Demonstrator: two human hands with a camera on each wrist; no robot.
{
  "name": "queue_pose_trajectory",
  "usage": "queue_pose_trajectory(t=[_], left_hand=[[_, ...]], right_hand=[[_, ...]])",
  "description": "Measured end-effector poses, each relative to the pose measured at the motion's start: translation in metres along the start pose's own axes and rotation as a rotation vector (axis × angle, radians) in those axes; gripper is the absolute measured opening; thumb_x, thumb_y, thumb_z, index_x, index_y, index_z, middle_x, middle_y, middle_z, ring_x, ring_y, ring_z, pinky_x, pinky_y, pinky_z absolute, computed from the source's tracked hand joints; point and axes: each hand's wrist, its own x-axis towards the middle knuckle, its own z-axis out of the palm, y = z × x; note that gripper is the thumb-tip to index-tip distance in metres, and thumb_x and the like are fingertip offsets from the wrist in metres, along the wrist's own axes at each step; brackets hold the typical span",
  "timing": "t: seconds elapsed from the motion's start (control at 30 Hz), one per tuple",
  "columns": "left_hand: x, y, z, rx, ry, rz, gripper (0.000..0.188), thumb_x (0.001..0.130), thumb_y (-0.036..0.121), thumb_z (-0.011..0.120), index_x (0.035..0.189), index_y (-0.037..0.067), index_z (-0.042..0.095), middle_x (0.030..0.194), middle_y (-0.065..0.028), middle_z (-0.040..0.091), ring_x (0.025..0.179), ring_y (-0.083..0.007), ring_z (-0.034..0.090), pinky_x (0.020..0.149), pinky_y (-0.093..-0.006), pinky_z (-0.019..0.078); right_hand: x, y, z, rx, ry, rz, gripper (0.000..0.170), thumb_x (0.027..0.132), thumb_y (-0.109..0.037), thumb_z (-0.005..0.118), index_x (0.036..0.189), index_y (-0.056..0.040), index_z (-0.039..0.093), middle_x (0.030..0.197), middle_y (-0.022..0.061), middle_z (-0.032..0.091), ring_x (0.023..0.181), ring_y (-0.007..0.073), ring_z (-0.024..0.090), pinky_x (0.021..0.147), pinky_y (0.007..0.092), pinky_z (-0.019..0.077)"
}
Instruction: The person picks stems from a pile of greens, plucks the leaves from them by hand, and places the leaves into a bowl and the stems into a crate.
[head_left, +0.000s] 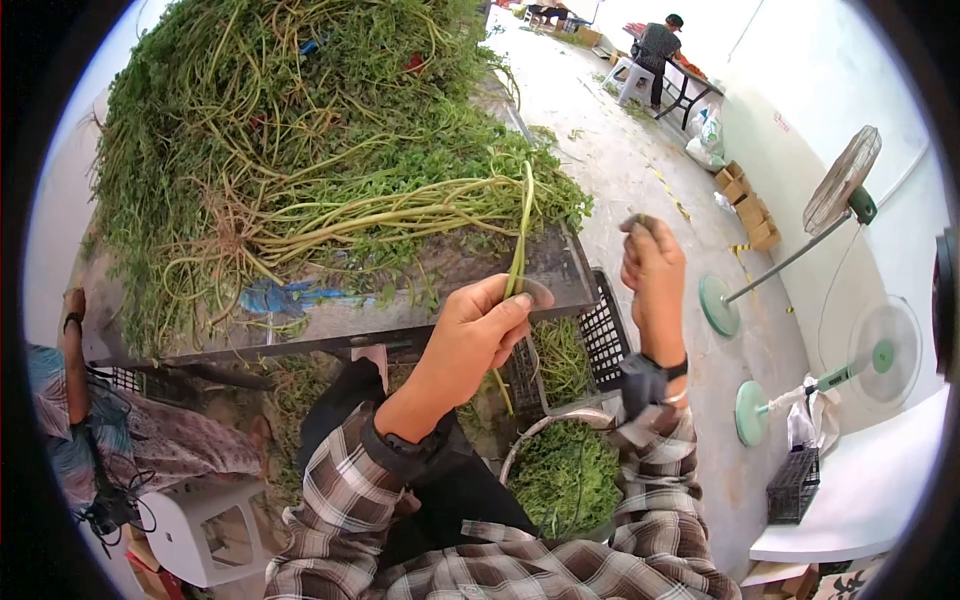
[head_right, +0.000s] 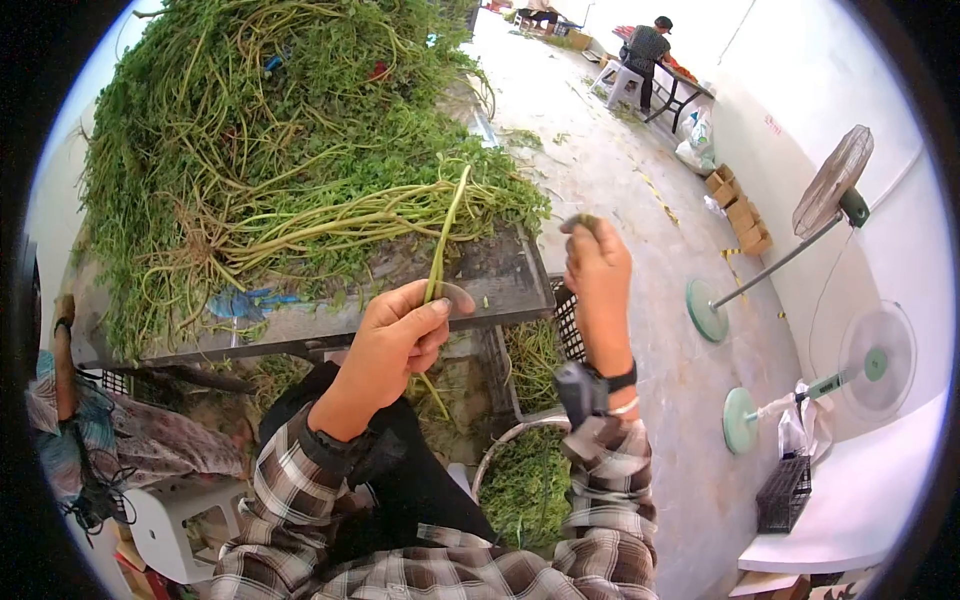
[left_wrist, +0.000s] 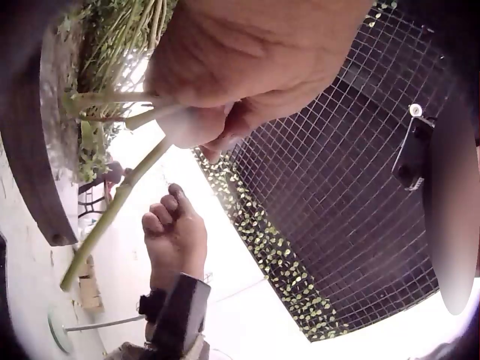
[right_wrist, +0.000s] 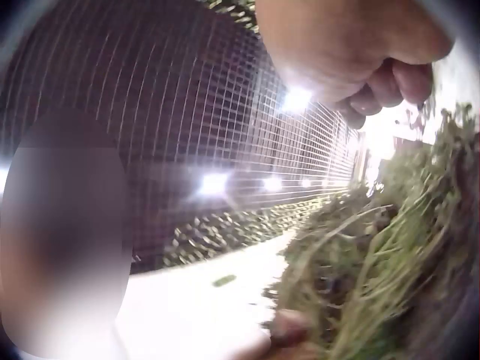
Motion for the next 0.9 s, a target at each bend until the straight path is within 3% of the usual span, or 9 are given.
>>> queue_pose_trajectory(t=[0.07,0.2,0.23,0.4,0.57,0.67,0.7,0.8,0.9], left_hand=[[0.001,0.001,-0.002,0.024,0.015,0.008,0.020,0.093,0.015,0.046,0.099,0.000,0.059,0.057,0.0057,0.035,0.046,-0.0025,0.027,0.040,-0.0192,0.0205],[0.005,-0.010,-0.001,0.204,0.004,0.109,0.019,0.093,0.015,0.047,0.098,0.002,0.061,0.058,0.0050,0.039,0.048,-0.0018,0.032,0.043,-0.0191,0.0238],[0.005,-0.012,0.000,0.206,0.000,0.107,0.019,0.093,0.015,0.047,0.098,0.002,0.061,0.058,0.0050,0.039,0.048,-0.0018,0.032,0.043,-0.0191,0.0238],[0.004,-0.015,0.002,0.626,0.088,0.250,0.017,0.089,0.013,0.051,0.097,0.001,0.060,0.062,-0.0016,0.050,0.054,-0.0075,0.039,0.050,-0.0254,0.0334],[-0.003,0.001,0.003,0.606,0.078,0.207,0.018,0.090,0.011,0.050,0.101,0.001,0.060,0.063,0.0039,0.042,0.058,-0.0045,0.036,0.050,-0.0245,0.0309],[0.000,-0.007,-0.001,0.654,0.051,0.279,0.019,0.087,0.008,0.051,0.103,0.000,0.059,0.067,0.0000,0.048,0.060,-0.0064,0.041,0.053,-0.0244,0.0354],[0.002,-0.012,-0.003,0.683,0.033,0.361,0.020,0.086,0.006,0.052,0.103,-0.001,0.058,0.070,-0.0028,0.052,0.060,-0.0078,0.044,0.055,-0.0243,0.0380],[0.004,-0.016,-0.007,0.827,0.090,0.536,0.025,0.082,0.001,0.052,0.106,-0.001,0.058,0.079,-0.0112,0.059,0.065,-0.0155,0.052,0.061,-0.0265,0.0427],[0.004,-0.009,-0.009,0.981,0.135,0.704,0.029,0.081,-0.001,0.051,0.109,0.000,0.057,0.086,-0.0160,0.059,0.071,-0.0248,0.056,0.066,-0.0303,0.0443]], right_hand=[[-0.009,-0.005,-0.007,0.413,-0.109,0.103,0.016,0.089,-0.016,0.052,0.094,-0.0020,0.060,0.059,-0.0071,0.041,0.045,0.0015,0.032,0.040,0.0182,0.0235],[-0.032,-0.024,0.014,0.324,-0.329,0.186,0.018,0.089,-0.018,0.054,0.099,-0.0033,0.059,0.059,-0.0087,0.038,0.045,0.0004,0.029,0.040,0.0178,0.0210],[-0.036,-0.032,0.014,0.324,-0.423,0.239,0.019,0.088,-0.018,0.056,0.097,-0.0020,0.060,0.064,-0.0059,0.047,0.052,0.0013,0.038,0.045,0.0177,0.0304],[-0.047,-0.042,0.035,0.225,-0.503,0.154,0.020,0.086,-0.015,0.057,0.099,0.0005,0.059,0.076,0.0009,0.058,0.072,0.0049,0.051,0.064,0.0209,0.0421],[-0.045,-0.043,0.028,-0.159,-0.072,-0.210,0.025,0.083,-0.007,0.055,0.108,-0.0045,0.057,0.073,0.0039,0.057,0.067,0.0052,0.049,0.060,0.0223,0.0420],[-0.044,-0.056,0.024,-0.400,-0.177,-0.320,0.028,0.083,-0.003,0.052,0.110,-0.0069,0.056,0.073,0.0083,0.058,0.064,0.0107,0.054,0.057,0.0260,0.0426],[-0.041,-0.054,0.027,-0.392,-0.189,-0.466,0.032,0.080,-0.001,0.053,0.111,-0.0089,0.056,0.076,0.0126,0.058,0.064,0.0220,0.058,0.057,0.0308,0.0445],[-0.028,-0.046,0.017,-0.610,-0.247,-0.743,0.033,0.077,-0.002,0.056,0.109,-0.0078,0.057,0.080,0.0121,0.058,0.068,0.0307,0.057,0.059,0.0352,0.0462],[-0.030,-0.056,0.002,-0.772,-0.325,-0.716,0.027,0.075,-0.005,0.059,0.102,-0.0065,0.058,0.077,0.0108,0.056,0.068,0.0309,0.056,0.058,0.0381,0.0459]])
